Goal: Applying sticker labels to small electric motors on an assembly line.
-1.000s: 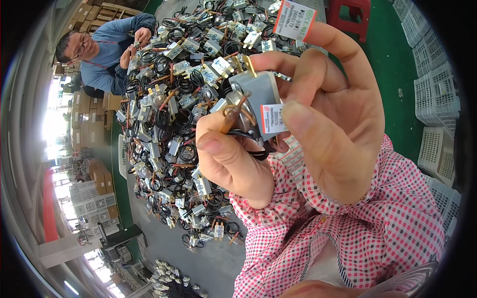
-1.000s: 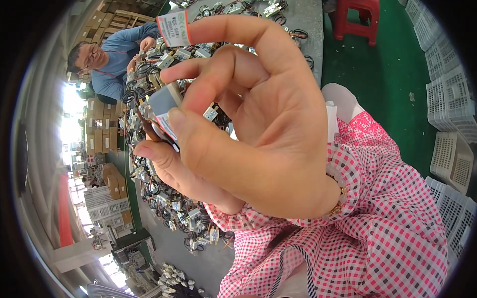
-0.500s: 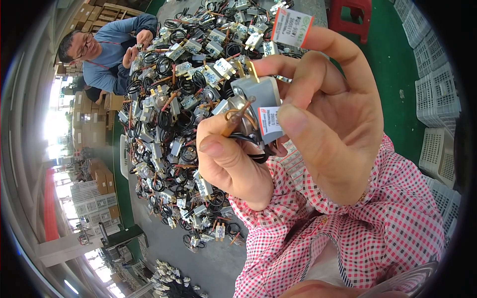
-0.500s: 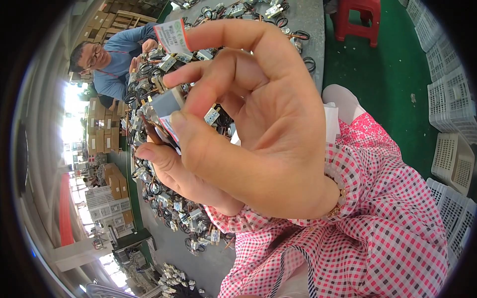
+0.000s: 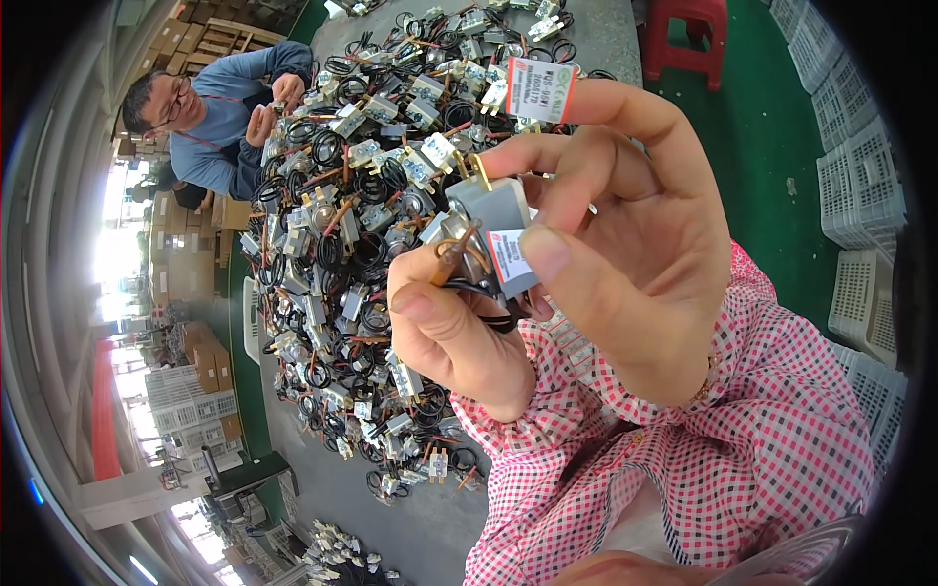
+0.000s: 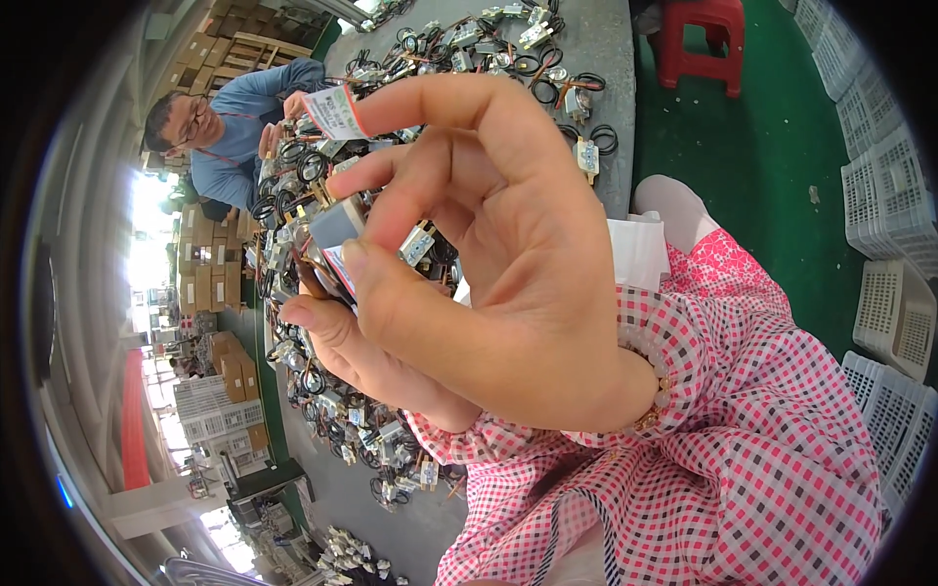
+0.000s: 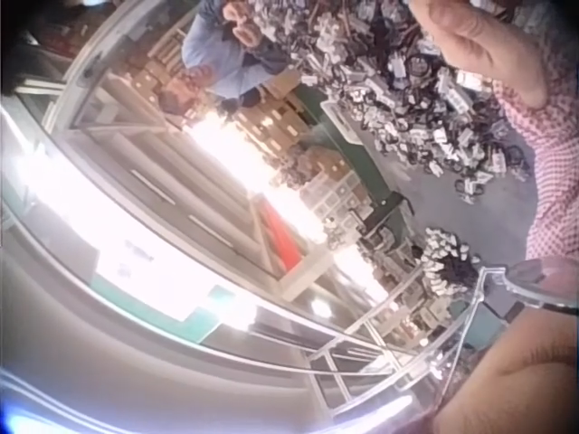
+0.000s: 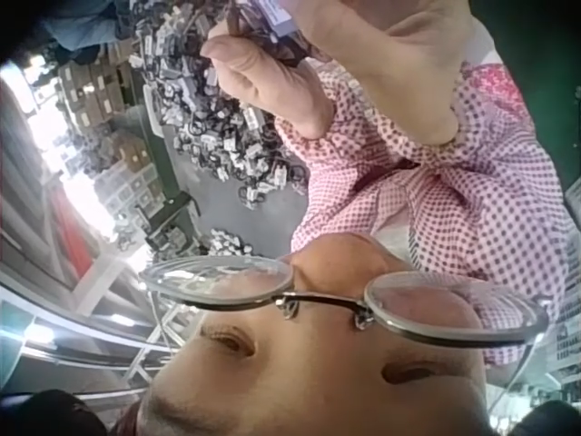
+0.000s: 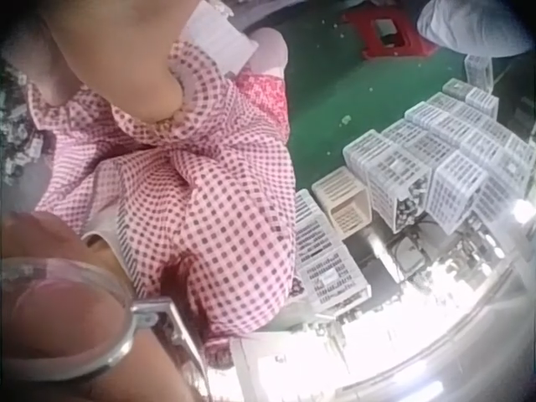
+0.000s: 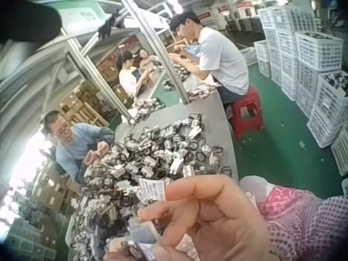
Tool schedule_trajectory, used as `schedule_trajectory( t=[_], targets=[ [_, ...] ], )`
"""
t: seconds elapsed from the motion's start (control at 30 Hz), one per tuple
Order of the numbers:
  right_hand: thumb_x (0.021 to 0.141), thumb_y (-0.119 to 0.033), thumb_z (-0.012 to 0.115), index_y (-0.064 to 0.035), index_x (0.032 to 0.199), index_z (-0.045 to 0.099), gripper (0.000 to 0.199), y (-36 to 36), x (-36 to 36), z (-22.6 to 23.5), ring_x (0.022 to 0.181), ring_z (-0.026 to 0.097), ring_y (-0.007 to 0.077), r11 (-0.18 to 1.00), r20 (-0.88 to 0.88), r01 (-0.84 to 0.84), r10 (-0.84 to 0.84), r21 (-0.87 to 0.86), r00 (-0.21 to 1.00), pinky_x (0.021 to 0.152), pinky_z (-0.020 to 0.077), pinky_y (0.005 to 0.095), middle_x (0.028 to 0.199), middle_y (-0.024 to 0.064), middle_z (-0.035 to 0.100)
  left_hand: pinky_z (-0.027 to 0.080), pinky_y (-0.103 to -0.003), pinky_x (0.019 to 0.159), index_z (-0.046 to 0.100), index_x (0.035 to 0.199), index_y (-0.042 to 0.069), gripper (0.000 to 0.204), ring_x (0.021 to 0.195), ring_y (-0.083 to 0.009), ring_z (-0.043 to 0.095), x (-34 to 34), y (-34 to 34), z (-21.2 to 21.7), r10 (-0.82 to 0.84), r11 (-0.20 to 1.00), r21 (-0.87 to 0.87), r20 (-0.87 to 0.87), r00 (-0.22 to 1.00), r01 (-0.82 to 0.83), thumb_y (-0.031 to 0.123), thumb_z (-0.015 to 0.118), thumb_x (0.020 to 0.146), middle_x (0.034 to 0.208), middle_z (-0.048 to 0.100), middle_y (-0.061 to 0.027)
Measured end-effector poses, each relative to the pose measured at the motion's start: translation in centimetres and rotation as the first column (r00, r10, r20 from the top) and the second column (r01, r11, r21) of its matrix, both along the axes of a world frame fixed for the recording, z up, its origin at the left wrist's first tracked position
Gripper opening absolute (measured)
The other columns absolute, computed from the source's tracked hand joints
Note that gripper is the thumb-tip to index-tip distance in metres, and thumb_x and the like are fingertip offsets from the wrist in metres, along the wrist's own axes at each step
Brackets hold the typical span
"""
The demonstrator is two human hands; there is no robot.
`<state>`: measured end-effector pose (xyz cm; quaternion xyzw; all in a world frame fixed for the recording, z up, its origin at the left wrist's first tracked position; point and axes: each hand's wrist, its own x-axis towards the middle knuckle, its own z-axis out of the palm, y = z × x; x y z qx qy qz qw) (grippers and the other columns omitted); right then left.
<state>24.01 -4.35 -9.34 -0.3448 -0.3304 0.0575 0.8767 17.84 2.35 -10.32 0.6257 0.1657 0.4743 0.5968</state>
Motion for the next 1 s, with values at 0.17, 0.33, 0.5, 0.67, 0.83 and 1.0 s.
schedule_trajectory(
  t=[0.17, 0.33, 0.5, 0.67, 0.83, 1.0],
  targets=[
    [0.076, 0.009, 0.056, 0.0077, 0.126, 0.031, 0.056, 0.0, 0.2, 0.5, 0.107, 0.052, 0.0236, 1.0, -0.007, 0.004, -0.004, -0.009, 1.0, 0.091, 0.0421, 0.0365, 0.082, 0.0066, 0.054, 0.026, -0.015, 0.04, 0.055, 0.084, -0.001, 0.052, 0.044, -0.001, 0.04, 0.0, 0.2, -0.3, 0.075, 0.996, 0.06, -0.038, 0.996, -0.073, 0.048, 0.037, 0.094, 0.062, 0.055, -0.0029],
    [0.076, 0.009, 0.056, 0.0075, 0.126, 0.032, 0.056, 0.0, 0.3, 0.4, 0.107, 0.052, 0.0229, 0.999, 0.001, 0.021, -0.021, -0.024, 1.0, 0.091, 0.0421, 0.0361, 0.082, 0.0064, 0.054, 0.026, -0.014, 0.04, 0.056, 0.085, -0.001, 0.052, 0.045, -0.0007, 0.04, 0.0, 0.6, -0.9, 0.102, 0.99, 0.104, -0.025, 0.994, -0.099, 0.047, 0.037, 0.094, 0.063, 0.055, -0.0024],
    [0.076, 0.009, 0.056, 0.0076, 0.124, 0.034, 0.053, 0.2, 0.4, 0.3, 0.106, 0.053, 0.0216, 0.998, 0.021, 0.041, -0.04, -0.043, 0.999, 0.091, 0.0417, 0.0355, 0.081, 0.0065, 0.055, 0.026, -0.014, 0.041, 0.057, 0.085, -0.001, 0.052, 0.045, -0.0011, 0.039, 0.4, 0.2, -0.5, 0.155, 0.986, 0.07, -0.008, 0.988, -0.154, 0.047, 0.039, 0.094, 0.064, 0.055, -0.0019],
    [0.074, 0.012, 0.059, 0.0072, 0.121, 0.038, 0.052, -1.0, 0.6, 0.7, 0.109, 0.053, 0.0229, 0.933, 0.262, 0.241, -0.17, -0.268, 0.95, 0.092, 0.0414, 0.0369, 0.089, 0.0107, 0.061, 0.026, -0.015, 0.038, 0.055, 0.084, 0.0, 0.05, 0.043, -0.002, 0.04, 1.3, 0.9, -1.1, 0.227, 0.966, 0.122, 0.028, 0.974, -0.228, 0.047, 0.041, 0.093, 0.062, 0.053, -0.001],
    [0.075, 0.008, 0.061, 0.0057, 0.124, 0.037, 0.056, -1.3, 2.1, -1.6, 0.114, 0.051, 0.0254, 0.785, 0.596, 0.582, -0.367, -0.213, 0.714, 0.095, 0.0392, 0.0375, 0.112, 0.0187, 0.055, 0.028, -0.016, 0.033, 0.053, 0.084, 0.001, 0.046, 0.038, -0.0043, 0.04, 1.5, 0.9, -0.5, -0.002, 0.996, -0.085, 0.068, 0.998, 0.008, 0.044, 0.041, 0.094, 0.059, 0.051, -0.0018],
    [0.079, -0.016, 0.064, 0.0034, 0.134, 0.029, 0.068, -2.2, 5.5, -2.0, 0.124, 0.039, 0.0246, 0.708, 0.569, 0.642, -0.409, -0.295, 0.713, 0.103, 0.0286, 0.0356, 0.133, 0.0191, 0.038, 0.03, -0.017, 0.032, 0.05, 0.084, -0.001, 0.045, 0.036, -0.0061, 0.042, 1.5, 0.3, -0.2, -0.076, 0.97, -0.212, 0.213, 0.974, 0.121, 0.043, 0.041, 0.094, 0.058, 0.05, -0.0045]
  ],
)
